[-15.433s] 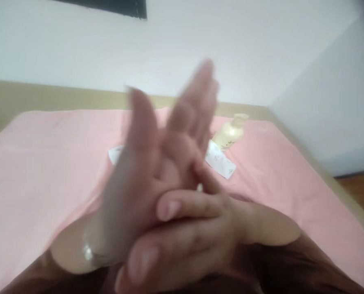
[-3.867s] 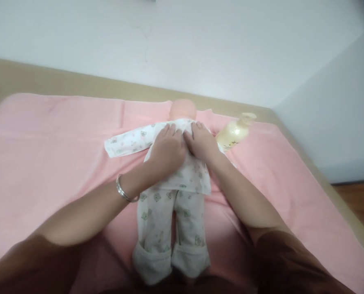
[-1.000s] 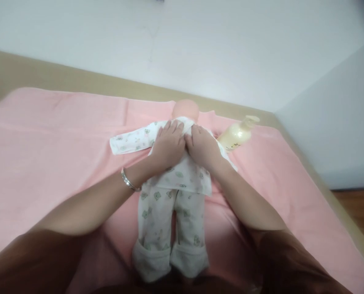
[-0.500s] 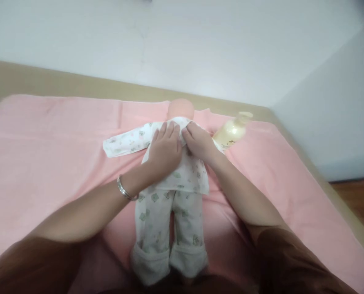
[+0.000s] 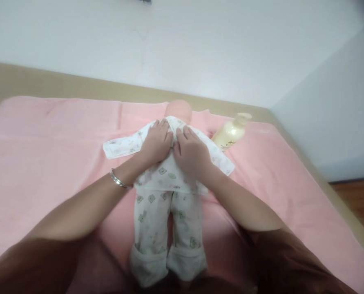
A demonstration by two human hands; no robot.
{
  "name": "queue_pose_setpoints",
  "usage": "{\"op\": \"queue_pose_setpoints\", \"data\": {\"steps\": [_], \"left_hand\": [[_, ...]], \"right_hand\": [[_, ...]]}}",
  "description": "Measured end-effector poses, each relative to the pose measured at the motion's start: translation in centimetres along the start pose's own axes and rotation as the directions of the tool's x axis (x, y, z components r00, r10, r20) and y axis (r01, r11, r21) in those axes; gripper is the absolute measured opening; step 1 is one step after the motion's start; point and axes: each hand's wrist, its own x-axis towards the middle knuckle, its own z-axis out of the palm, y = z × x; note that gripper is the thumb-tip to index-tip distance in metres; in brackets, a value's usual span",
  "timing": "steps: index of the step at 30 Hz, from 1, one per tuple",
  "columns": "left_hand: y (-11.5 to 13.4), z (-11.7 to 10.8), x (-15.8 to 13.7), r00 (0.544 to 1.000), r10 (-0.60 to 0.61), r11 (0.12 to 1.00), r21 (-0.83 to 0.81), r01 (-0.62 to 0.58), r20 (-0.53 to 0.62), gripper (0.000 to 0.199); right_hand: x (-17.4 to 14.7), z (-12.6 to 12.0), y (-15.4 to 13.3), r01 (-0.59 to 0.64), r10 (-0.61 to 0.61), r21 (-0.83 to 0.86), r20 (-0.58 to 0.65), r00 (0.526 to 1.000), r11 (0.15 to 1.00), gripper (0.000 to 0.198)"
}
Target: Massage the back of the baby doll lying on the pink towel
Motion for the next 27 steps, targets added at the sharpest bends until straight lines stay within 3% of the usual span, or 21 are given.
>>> {"op": "queue_pose_setpoints", "data": {"steps": [5, 9, 14, 18, 21, 27], "left_hand": [[3.2, 0.0, -2.4, 0.998, -0.049, 0.998, 0.025, 0.05, -0.037, 0.057], [5.2, -0.8, -3.3, 0.998, -0.058, 0.998, -0.008, 0.058, 0.034, 0.061], [3.2, -1.4, -1.2, 0.984, -0.144, 0.982, -0.103, 0.155, 0.106, 0.058], [1.5, -0.2, -0.3, 0.986, -0.168, 0.977, -0.138, 0.163, -0.022, 0.057], [1.2, 0.6, -0.6, 0.984, -0.151, 0.977, -0.165, 0.135, -0.091, 0.055], [1.3, 0.8, -0.7, 0.979, -0.165, 0.974, -0.174, 0.143, -0.118, 0.056]], "right_hand": [[1.6, 0.6, 2.3, -0.018, 0.015, 0.1, 0.03, 0.999, 0.995, 0.042], [2.2, 1.5, 3.5, 0.109, -0.11, 0.054, 0.025, 0.994, 0.993, 0.046], [0.0, 0.5, 1.0, 0.069, -0.067, -0.062, 0.028, 0.997, 0.996, 0.053], [-1.3, -0.5, -1.2, 0.082, -0.072, -0.127, 0.076, 0.994, 0.989, 0.049], [-0.8, -0.6, -1.0, 0.062, -0.052, -0.086, 0.114, 0.992, 0.994, 0.05], [1.1, 0.4, 1.2, 0.025, -0.034, 0.069, 0.134, 0.99, 0.997, 0.055]]}}
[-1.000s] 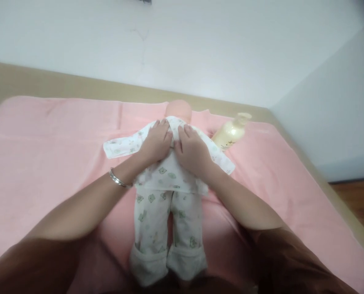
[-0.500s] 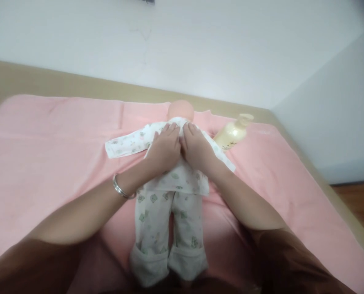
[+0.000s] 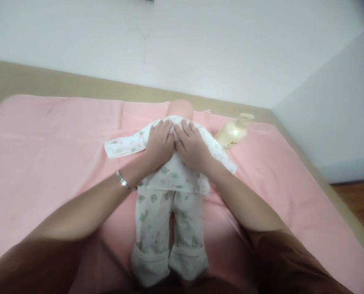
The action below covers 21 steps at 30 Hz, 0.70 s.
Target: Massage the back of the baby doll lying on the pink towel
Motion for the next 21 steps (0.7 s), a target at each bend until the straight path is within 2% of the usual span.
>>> {"op": "queue_pose_setpoints", "data": {"steps": [5, 9, 13, 16, 18, 21], "left_hand": [[0.0, -0.2, 0.0, 1.0, 0.011, 1.0, 0.013, -0.011, 0.0, 0.057], [-0.1, -0.2, 0.0, 1.0, -0.001, 1.0, 0.009, 0.001, -0.006, 0.057], [-0.3, 0.0, 0.0, 0.999, 0.024, 0.999, -0.019, -0.025, -0.038, 0.054], [-0.4, 0.1, 0.0, 0.999, 0.031, 0.999, -0.016, -0.031, -0.039, 0.054], [-0.4, 0.1, -0.1, 0.999, 0.031, 0.999, -0.016, -0.032, -0.039, 0.052], [-0.4, 0.0, -0.1, 0.998, 0.045, 0.999, -0.012, -0.045, -0.044, 0.052]], "right_hand": [[-0.4, -1.3, -0.2, 0.058, -0.045, 0.108, -0.113, 0.993, 0.992, 0.054], [-0.5, -1.3, -0.3, 0.069, -0.044, 0.089, -0.258, 0.965, 0.994, 0.055], [-0.3, 0.4, -0.3, 0.012, -0.004, 0.06, -0.143, 0.99, 0.998, 0.05], [-0.5, 0.3, -0.7, 0.003, 0.002, 0.061, -0.078, 0.997, 0.998, 0.049], [-0.7, -0.5, -0.9, 0.034, -0.025, 0.099, -0.092, 0.995, 0.995, 0.05], [-0.8, -1.3, -1.0, 0.083, -0.055, 0.142, -0.19, 0.98, 0.986, 0.052]]}}
